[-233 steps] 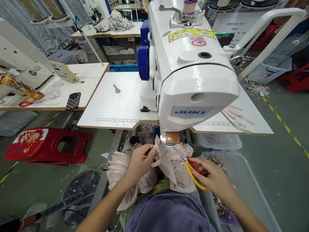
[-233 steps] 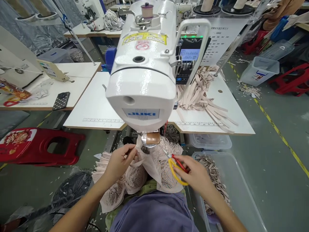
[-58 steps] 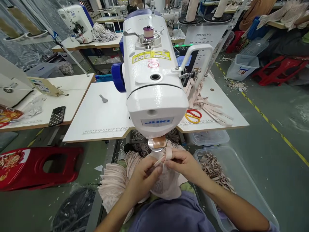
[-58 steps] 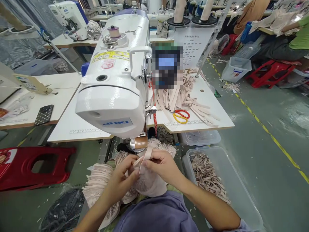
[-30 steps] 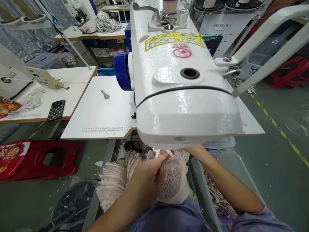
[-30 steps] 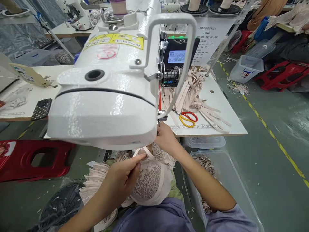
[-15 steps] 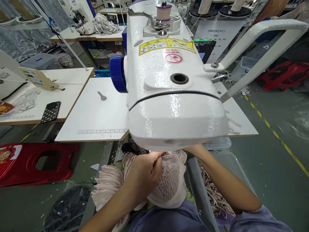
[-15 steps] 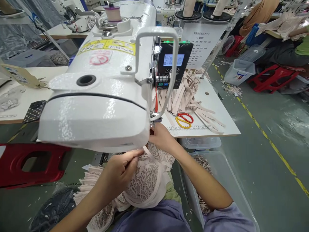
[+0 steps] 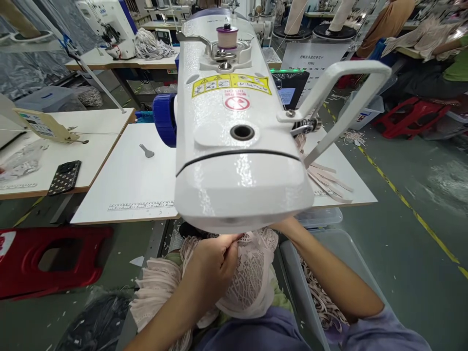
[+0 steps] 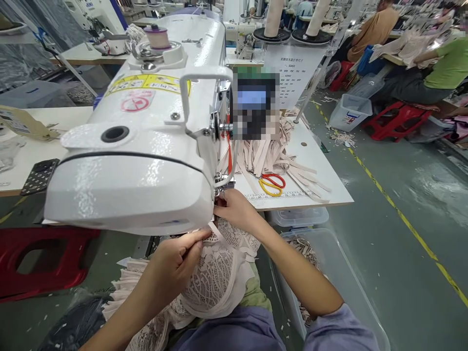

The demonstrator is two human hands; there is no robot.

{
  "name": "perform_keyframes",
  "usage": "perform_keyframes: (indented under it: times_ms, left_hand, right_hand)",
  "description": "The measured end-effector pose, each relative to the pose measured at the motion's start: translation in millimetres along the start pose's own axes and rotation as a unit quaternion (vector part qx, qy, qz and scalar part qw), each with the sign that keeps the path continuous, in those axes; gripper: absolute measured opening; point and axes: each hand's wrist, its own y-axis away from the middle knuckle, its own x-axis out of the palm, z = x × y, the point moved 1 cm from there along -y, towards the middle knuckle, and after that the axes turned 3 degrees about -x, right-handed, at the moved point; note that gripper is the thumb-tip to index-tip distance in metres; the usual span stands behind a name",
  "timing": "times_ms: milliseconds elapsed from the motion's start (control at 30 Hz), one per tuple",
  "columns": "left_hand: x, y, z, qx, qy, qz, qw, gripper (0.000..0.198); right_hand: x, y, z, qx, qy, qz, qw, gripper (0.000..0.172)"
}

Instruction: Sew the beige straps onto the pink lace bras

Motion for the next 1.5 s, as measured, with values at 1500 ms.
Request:
perform_keyframes:
  times_ms: [1500]
  left_hand:
    - [10.2, 28.8, 30.5, 0.103, -0.183, -0.146, 0.967, 0.028]
  right_hand:
    - [29.9, 1.8, -39.5, -0.057, -0.030, -0.109, 0.992, 0.003]
